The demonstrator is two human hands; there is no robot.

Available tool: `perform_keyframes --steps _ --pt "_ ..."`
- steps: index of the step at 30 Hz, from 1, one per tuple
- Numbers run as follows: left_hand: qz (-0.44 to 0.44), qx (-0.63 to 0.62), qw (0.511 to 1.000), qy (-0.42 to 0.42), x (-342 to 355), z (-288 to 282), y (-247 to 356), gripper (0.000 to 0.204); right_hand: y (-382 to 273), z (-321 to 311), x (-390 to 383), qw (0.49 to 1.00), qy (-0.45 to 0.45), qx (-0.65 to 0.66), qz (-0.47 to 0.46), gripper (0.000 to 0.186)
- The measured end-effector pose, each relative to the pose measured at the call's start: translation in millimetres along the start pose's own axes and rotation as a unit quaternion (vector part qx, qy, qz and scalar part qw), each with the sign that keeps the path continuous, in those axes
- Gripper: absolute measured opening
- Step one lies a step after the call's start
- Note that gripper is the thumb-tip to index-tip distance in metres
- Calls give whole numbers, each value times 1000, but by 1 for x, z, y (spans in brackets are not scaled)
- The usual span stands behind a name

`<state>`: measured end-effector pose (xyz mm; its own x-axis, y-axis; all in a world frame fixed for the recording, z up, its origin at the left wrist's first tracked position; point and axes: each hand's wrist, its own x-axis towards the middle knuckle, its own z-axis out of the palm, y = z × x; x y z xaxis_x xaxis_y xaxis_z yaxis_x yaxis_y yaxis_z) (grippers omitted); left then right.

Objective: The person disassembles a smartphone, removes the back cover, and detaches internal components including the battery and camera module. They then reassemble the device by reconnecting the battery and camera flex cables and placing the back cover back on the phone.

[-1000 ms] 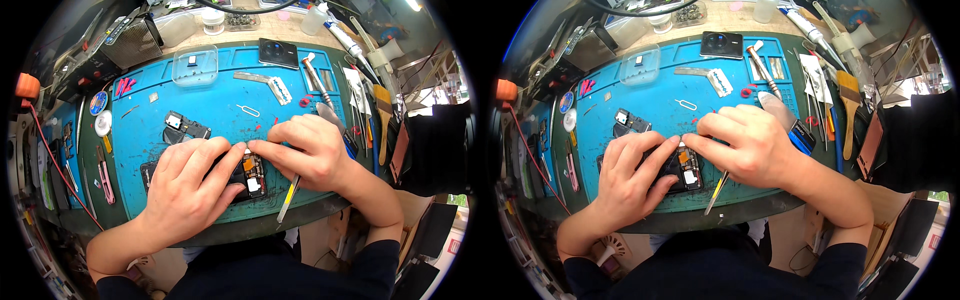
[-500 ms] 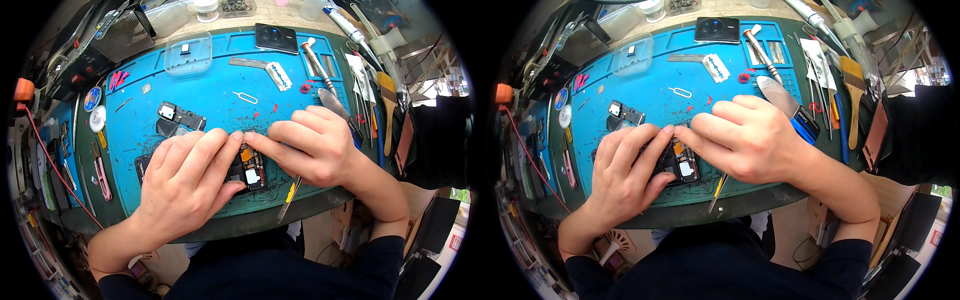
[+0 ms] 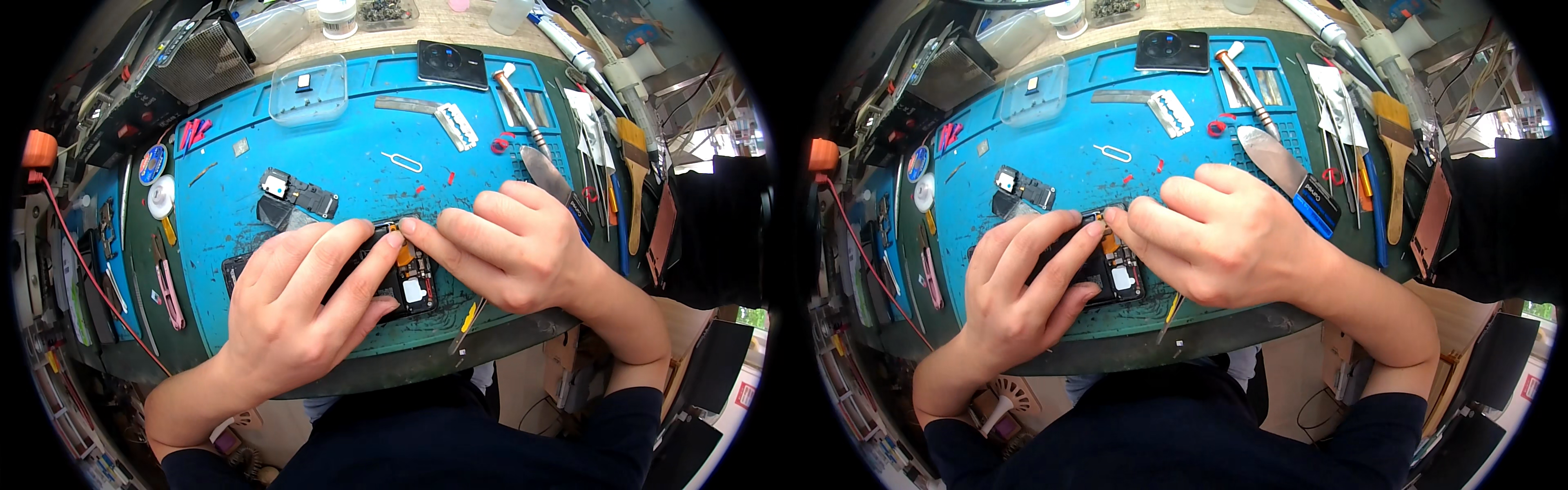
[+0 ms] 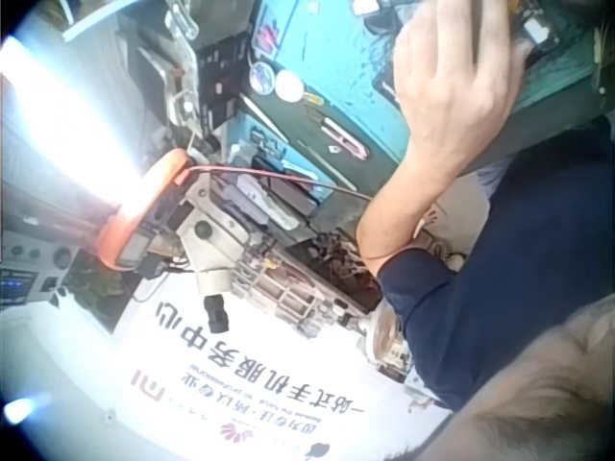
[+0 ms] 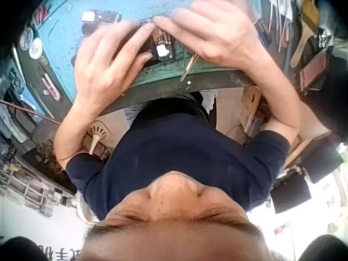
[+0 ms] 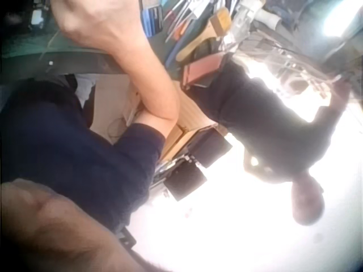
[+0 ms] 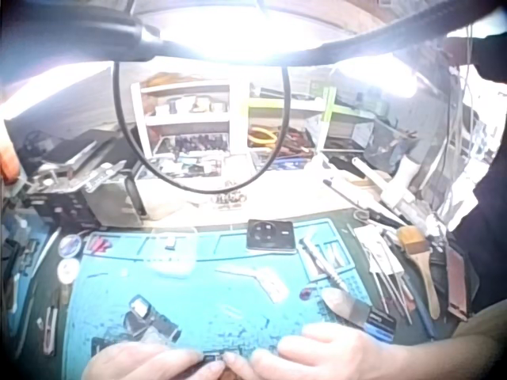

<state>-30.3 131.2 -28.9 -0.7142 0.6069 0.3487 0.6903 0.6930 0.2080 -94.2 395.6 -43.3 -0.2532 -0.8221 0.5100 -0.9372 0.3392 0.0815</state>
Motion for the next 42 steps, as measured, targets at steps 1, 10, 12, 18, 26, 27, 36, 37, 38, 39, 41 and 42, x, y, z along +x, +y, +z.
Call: perform_keyframes --steps 1,10,12,18,26,27,36,37,38,39,41,42 --pt "4 9 1000 7 1 0 0 52 0 0 0 1000 0 0 1 50" --pt "2 14 1000 3 1 0 1 51 -1 -1 -1 1000 -5 -3 0 50" --pt "2 15 1000 4 2 0 2 49 -2 -1 -1 1000 -7 -9 -1 51" --pt "4 12 999 29 0 3 0 44 -4 -4 2 999 -22 -27 -6 50" --pt "12 27 999 28 1 3 0 44 -9 -8 5 999 -33 -29 1 37" --pt "11 28 999 27 1 3 0 45 -9 -9 6 999 -41 -26 2 33" --pt "10 37 999 16 1 1 3 44 -12 -3 3 999 -19 -36 3 42" --pt "10 39 999 18 1 2 3 44 -12 -3 3 999 -18 -39 1 42" --pt "10 39 999 18 2 2 3 44 -12 -3 3 999 -17 -45 -4 42" --pt "10 39 999 19 2 2 3 44 -12 -3 3 999 -17 -47 -5 42" --pt "10 39 999 22 2 2 2 43 -13 -3 3 999 -18 -46 -2 42" --pt "10 40 999 24 2 3 2 43 -14 -3 3 999 -19 -44 1 42"
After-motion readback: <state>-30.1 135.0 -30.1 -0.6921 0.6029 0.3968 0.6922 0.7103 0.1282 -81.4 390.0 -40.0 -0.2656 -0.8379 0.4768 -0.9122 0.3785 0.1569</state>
